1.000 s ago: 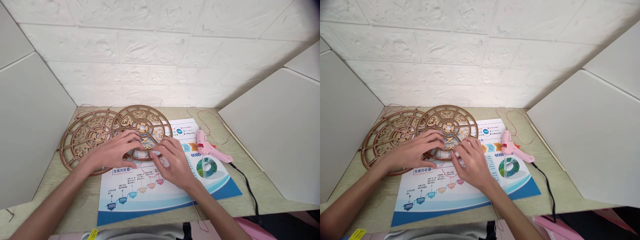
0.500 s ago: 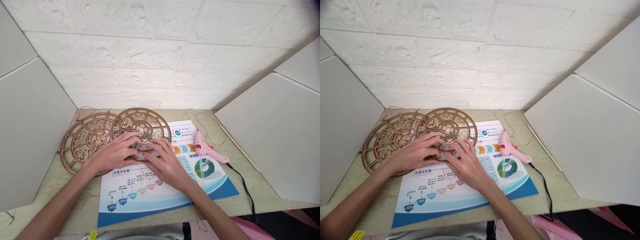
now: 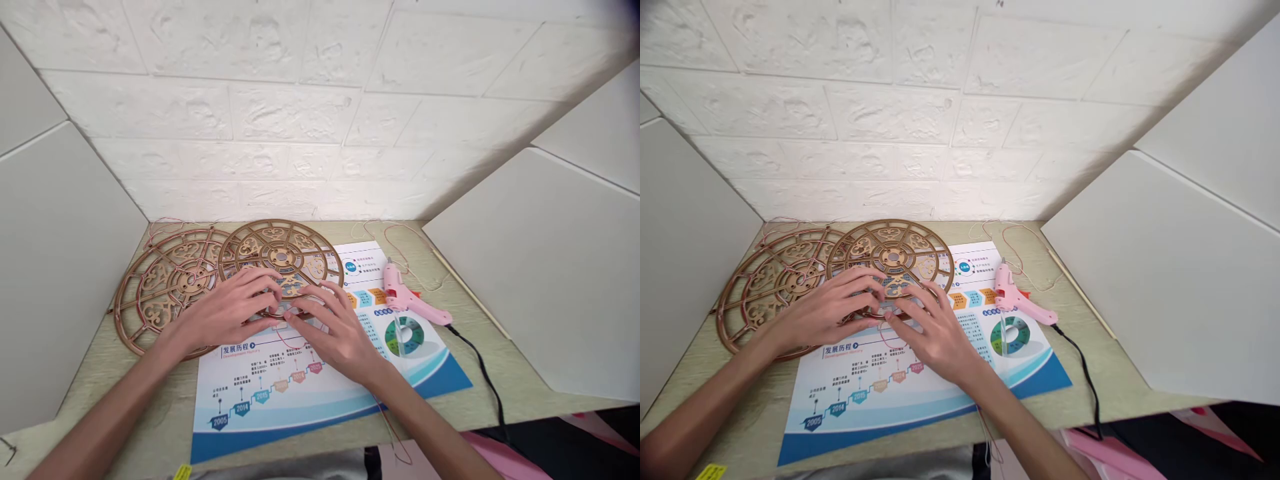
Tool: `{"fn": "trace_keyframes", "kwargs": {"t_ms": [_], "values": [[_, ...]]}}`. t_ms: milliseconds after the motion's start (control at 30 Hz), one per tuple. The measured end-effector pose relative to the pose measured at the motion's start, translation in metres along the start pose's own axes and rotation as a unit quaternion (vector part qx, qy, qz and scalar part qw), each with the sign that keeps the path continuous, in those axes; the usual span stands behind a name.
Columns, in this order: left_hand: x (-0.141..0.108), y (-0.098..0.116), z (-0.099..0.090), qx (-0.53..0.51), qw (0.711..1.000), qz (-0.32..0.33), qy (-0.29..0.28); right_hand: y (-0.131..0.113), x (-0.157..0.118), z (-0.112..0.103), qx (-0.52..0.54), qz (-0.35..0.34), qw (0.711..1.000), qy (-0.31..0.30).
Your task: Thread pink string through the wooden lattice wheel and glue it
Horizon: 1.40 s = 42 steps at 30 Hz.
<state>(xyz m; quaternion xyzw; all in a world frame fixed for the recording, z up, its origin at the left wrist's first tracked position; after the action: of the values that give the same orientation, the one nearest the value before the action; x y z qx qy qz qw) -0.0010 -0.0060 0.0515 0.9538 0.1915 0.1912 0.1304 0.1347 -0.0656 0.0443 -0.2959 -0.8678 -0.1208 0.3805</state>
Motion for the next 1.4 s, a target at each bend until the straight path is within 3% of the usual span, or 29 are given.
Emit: {"fn": "trace_keyframes", "kwargs": {"t_ms": [133, 300, 467, 700, 1000, 1067, 1167, 1267, 1400], "values": [[0.004, 0.004, 0.000, 0.033, 0.999, 0.001, 0.023, 0.006, -0.003, -0.004, 0.012, 0.022, 0.999, 0.032], [0.008, 0.010, 0.003, 0.059, 0.996, 0.019, 0.066, 0.003, -0.003, -0.006, 0.016, 0.001, 0.999, 0.040], [0.007, 0.011, 0.001, 0.018, 0.994, 0.020, 0.110, 0.007, -0.004, -0.007, 0.021, 0.020, 0.998, 0.060], [0.000, 0.004, 0.000, -0.012, 0.996, -0.013, 0.089, 0.005, -0.006, -0.003, -0.006, 0.001, 0.999, 0.041], [-0.008, 0.009, -0.007, 0.008, 0.985, 0.037, 0.171, 0.004, -0.003, -0.004, 0.012, 0.024, 0.998, 0.063], [-0.009, 0.009, -0.005, 0.005, 0.984, 0.045, 0.173, 0.008, -0.001, -0.011, 0.024, 0.055, 0.996, 0.070], [-0.010, 0.008, -0.003, 0.011, 0.984, 0.048, 0.170, 0.027, -0.002, -0.024, 0.044, 0.159, 0.982, 0.091], [-0.010, 0.008, -0.001, 0.016, 0.986, 0.052, 0.159, 0.043, -0.005, -0.029, 0.063, 0.238, 0.967, 0.068], [-0.010, 0.008, 0.002, 0.025, 0.988, 0.058, 0.143, 0.045, -0.005, -0.018, 0.102, 0.236, 0.966, -0.003]]}}
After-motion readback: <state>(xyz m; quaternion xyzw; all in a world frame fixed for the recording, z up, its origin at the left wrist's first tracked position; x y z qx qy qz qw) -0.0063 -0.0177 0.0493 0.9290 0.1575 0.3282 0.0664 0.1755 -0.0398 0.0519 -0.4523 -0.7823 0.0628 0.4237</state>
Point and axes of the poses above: each hand's wrist, its own x-axis towards the middle knuckle, its own z-axis out of the palm, y = z × x, the point moved 7 cm from there along x, towards the middle knuckle, and after that the axes turned 5 degrees about -z, right-handed, at the moved point
